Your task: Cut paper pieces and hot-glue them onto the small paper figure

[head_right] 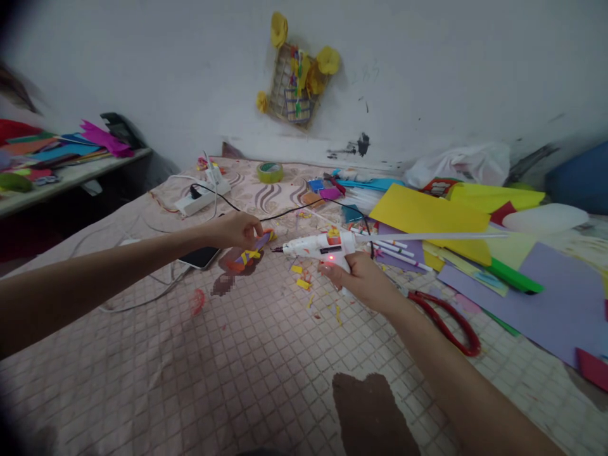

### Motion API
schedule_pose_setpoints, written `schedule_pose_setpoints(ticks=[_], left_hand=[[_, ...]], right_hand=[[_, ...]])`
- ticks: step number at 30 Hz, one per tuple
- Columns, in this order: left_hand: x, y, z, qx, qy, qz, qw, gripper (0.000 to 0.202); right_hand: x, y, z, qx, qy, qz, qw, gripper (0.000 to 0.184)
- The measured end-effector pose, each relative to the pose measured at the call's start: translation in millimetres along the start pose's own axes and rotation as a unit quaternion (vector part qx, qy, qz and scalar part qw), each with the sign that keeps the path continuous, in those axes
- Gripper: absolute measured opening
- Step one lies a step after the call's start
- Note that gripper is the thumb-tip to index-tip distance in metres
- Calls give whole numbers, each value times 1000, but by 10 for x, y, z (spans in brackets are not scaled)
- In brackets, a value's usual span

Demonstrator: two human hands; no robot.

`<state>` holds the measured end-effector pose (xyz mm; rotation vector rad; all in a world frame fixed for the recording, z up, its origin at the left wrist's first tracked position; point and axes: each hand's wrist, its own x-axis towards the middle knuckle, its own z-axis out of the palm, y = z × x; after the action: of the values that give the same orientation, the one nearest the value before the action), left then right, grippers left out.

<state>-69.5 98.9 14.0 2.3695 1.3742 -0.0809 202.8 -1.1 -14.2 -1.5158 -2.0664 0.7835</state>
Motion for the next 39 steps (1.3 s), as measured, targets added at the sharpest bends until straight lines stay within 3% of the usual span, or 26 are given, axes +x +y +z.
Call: schedule_pose_setpoints(ticks=[19, 39], left_hand=[[-16, 9, 6, 75, 5, 28, 997, 33], [-75, -127, 96, 40, 46, 19, 998, 40]], right_hand=[[5, 4, 9, -17, 11, 2, 1000, 52], [-4, 18, 30, -13, 13, 9, 1000, 49]])
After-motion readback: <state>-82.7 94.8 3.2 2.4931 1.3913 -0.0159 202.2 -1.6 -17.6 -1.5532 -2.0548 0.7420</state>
